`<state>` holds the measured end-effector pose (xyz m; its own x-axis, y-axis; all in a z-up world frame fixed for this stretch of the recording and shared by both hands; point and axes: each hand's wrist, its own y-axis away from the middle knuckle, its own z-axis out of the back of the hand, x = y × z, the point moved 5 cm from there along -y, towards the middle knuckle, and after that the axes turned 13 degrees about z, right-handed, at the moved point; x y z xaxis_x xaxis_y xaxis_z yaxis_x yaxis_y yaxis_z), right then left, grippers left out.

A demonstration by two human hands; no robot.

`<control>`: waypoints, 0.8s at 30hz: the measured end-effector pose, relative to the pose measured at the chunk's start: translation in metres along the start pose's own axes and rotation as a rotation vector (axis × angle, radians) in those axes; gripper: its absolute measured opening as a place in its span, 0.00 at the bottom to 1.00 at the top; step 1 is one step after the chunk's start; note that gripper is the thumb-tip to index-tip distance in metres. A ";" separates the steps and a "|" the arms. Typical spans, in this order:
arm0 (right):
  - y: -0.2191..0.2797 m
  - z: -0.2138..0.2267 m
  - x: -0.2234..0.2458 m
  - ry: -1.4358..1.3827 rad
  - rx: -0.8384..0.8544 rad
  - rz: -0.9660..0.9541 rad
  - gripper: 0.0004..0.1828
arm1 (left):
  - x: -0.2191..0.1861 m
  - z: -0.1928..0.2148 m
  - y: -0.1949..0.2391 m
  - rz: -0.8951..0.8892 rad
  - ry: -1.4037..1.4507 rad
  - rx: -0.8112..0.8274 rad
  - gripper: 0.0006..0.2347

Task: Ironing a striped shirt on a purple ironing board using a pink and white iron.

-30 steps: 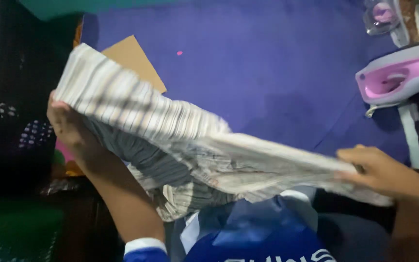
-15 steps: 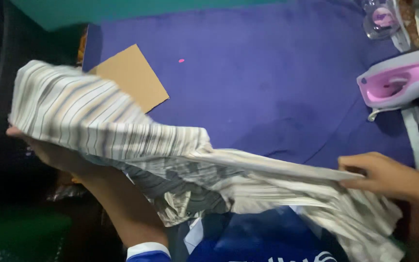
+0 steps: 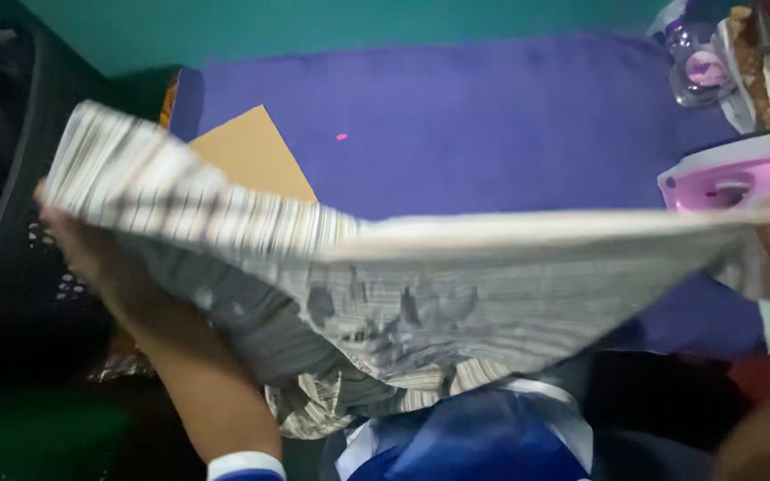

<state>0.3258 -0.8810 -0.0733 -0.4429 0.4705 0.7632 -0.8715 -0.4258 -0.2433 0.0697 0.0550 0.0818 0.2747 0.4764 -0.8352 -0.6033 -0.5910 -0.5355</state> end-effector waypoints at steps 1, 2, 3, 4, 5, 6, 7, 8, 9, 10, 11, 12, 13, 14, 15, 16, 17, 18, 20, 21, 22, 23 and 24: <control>-0.057 -0.036 0.092 0.096 -0.166 0.055 0.12 | -0.003 -0.023 -0.019 0.034 0.116 0.104 0.21; -0.092 -0.044 0.120 0.099 -0.169 0.060 0.12 | 0.014 -0.045 -0.042 0.030 0.120 0.101 0.21; -0.133 -0.045 0.142 0.291 -0.178 0.128 0.08 | 0.021 -0.081 -0.064 -0.072 -0.122 0.141 0.17; -0.162 -0.053 0.171 0.485 -0.188 0.197 0.05 | 0.029 -0.104 -0.077 -0.174 -0.363 0.178 0.14; -0.136 -0.075 0.185 0.523 -0.240 0.188 0.05 | 0.028 -0.107 -0.062 -0.212 -0.311 0.188 0.14; -0.110 -0.095 0.204 0.587 -0.345 0.263 0.06 | 0.034 -0.109 -0.051 -0.057 -0.375 0.219 0.15; -0.129 -0.110 0.195 0.610 -0.392 0.345 0.08 | 0.043 -0.126 -0.044 0.144 -0.491 0.243 0.18; -0.131 -0.123 0.203 0.608 -0.386 0.343 0.08 | 0.064 -0.131 -0.031 0.150 -0.495 0.245 0.18; -0.131 -0.139 0.219 0.605 -0.357 0.419 0.13 | 0.083 -0.135 -0.017 0.106 -0.525 0.264 0.21; -0.131 -0.156 0.235 0.602 -0.327 0.495 0.19 | 0.103 -0.138 -0.004 0.062 -0.555 0.284 0.23; -0.111 -0.169 0.248 0.602 -0.325 0.492 0.19 | 0.068 -0.131 0.019 0.064 -0.556 0.287 0.23; -0.093 -0.182 0.257 0.534 -0.305 0.414 0.19 | 0.041 -0.124 0.042 0.212 -0.565 0.326 0.24; -0.072 -0.196 0.265 0.463 -0.275 0.335 0.20 | 0.014 -0.114 0.070 0.369 -0.576 0.366 0.26; -0.037 -0.207 0.256 0.459 -0.264 0.330 0.20 | 0.017 -0.096 0.101 0.381 -0.581 0.369 0.26; -0.005 -0.215 0.245 0.470 -0.329 0.241 0.15 | 0.017 -0.072 0.126 0.367 -0.521 0.267 0.24; 0.028 -0.222 0.234 0.481 -0.393 0.151 0.11 | 0.017 -0.049 0.151 0.352 -0.461 0.166 0.23; 0.060 -0.237 0.224 0.476 -0.390 0.147 0.11 | 0.013 -0.034 0.179 0.354 -0.467 0.168 0.23; 0.094 -0.247 0.203 0.386 -0.432 -0.081 0.09 | 0.013 -0.010 0.208 0.464 -0.482 0.003 0.20; 0.140 -0.266 0.195 0.304 -0.470 -0.317 0.09 | 0.020 0.014 0.262 0.578 -0.488 -0.153 0.17; 0.149 -0.284 0.201 0.038 -0.379 -0.406 0.11 | 0.026 0.025 0.290 0.637 -0.495 -0.263 0.16; 0.160 -0.304 0.210 -0.230 -0.286 -0.488 0.14 | 0.032 0.037 0.320 0.694 -0.503 -0.374 0.16; 0.158 -0.312 0.218 -0.226 -0.292 -0.498 0.14 | 0.057 0.040 0.342 0.697 -0.503 -0.361 0.16; 0.155 -0.323 0.226 -0.282 -0.260 -0.506 0.17 | 0.080 0.044 0.365 0.675 -0.524 -0.350 0.16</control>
<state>0.0228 -0.5910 -0.1324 0.0790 0.3276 0.9415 -0.9968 0.0143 0.0787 -0.1617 -0.0936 -0.1749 -0.4788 0.1423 -0.8663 -0.2277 -0.9731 -0.0340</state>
